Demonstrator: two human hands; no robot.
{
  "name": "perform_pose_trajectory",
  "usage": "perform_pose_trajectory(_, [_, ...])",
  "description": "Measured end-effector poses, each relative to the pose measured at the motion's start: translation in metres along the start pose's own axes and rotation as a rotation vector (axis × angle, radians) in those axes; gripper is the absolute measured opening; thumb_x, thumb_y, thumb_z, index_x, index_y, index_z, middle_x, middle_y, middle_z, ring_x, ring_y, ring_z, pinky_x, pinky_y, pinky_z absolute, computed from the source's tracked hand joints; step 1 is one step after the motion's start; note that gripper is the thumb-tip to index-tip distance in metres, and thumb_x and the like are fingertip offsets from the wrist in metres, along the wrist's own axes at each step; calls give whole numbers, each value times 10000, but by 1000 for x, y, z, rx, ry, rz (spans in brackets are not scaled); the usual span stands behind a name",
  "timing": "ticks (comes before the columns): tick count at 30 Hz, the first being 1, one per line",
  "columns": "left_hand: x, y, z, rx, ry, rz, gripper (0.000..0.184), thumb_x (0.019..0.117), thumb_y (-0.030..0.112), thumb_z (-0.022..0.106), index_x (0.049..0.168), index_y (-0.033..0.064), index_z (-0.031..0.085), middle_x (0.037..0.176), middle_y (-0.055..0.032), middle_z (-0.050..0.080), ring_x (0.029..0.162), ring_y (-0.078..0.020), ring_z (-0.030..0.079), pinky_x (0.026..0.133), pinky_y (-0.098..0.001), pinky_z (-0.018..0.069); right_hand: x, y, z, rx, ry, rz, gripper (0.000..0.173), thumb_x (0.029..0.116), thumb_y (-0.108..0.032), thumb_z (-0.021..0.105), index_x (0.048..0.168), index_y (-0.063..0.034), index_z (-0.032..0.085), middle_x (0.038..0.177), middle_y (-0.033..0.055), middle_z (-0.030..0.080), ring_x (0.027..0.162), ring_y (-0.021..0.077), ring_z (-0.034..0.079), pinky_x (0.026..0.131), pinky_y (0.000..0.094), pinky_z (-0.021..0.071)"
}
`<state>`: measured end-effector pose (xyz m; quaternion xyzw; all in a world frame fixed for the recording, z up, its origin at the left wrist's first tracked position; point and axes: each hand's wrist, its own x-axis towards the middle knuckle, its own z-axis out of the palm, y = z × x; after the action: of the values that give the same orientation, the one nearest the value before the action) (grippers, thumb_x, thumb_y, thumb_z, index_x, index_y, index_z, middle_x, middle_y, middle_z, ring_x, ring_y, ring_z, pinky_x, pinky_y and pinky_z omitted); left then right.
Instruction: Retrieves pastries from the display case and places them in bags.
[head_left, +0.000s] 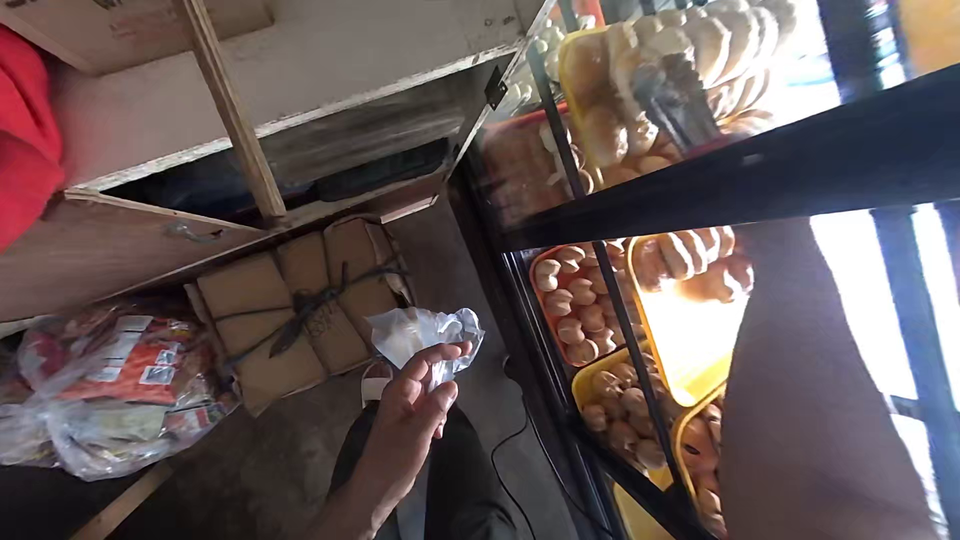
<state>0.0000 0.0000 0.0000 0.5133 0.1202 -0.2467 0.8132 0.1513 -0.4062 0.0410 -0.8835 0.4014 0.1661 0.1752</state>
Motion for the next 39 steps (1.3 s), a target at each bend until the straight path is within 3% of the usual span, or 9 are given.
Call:
perform_pose_trajectory(3, [0,-2,-1,10,0,-7,371,998,53,471,1349,29,589,1396,-115,608,634,-24,538,527,-187,437,36,5,21,-236,218,-485,436,1015,-241,610,1277,107,593,1297,377,582,1222,557,559,996,743,398])
perform_pose_trajectory(8, [3,-3,4,40,-22,-22,370,1005,65,473,1356,34,585,1409,-111,597,641,-28,534,538,-195,439,39,16,27,-124,331,-696,515,985,-355,646,1291,56,596,1344,331,580,1268,540,539,1033,741,371])
perform_pose_trajectory(10, [4,-2,7,47,-39,-25,370,1007,59,469,1357,31,584,1413,-113,594,646,-32,535,539,-199,441,43,28,26,92,286,-666,536,937,-376,724,1306,-8,600,1304,258,620,1207,448,592,989,691,434])
perform_pose_trajectory(13, [4,1,13,35,-49,-22,365,1003,48,476,1350,25,585,1403,-117,598,648,-40,536,534,-202,437,35,41,31,391,127,-513,317,939,-414,718,1132,-170,655,875,2,640,667,103,589,602,347,530])
perform_pose_trajectory(19, [7,20,18,7,-70,-8,362,1009,44,471,1356,-1,566,1375,-124,612,637,-32,539,540,-196,454,-34,96,47,896,-97,-337,390,1018,-299,556,1392,-191,539,1074,-12,709,572,45,575,480,192,478])
perform_pose_trajectory(23, [10,39,20,-61,-110,-37,347,1020,78,456,1342,59,584,1363,-131,615,645,-36,547,556,-195,463,-95,156,67,984,-145,-279,509,950,-364,616,1346,-58,521,1016,5,704,657,73,629,567,234,539])
perform_pose_trajectory(28, [11,56,36,-73,-150,-44,343,1013,137,491,1318,190,638,1337,-80,638,634,-14,548,563,-176,469,-164,191,85,1107,-366,-320,602,823,-452,797,1301,-124,637,991,-10,731,728,81,667,613,256,572])
perform_pose_trajectory(34, [-8,80,64,-36,-260,27,352,1024,145,490,1341,199,632,1403,-95,597,631,-22,549,538,-172,463,-207,170,88,941,-518,-502,583,851,-233,757,1376,-30,606,1153,25,739,984,92,709,868,278,601])
perform_pose_trajectory(39, [-24,91,78,43,-323,64,362,1023,150,484,1355,209,615,1395,-84,600,627,-27,545,544,-180,460,-235,146,88,714,-391,-661,526,879,-198,762,1380,-96,635,1174,44,729,966,67,696,845,262,596])
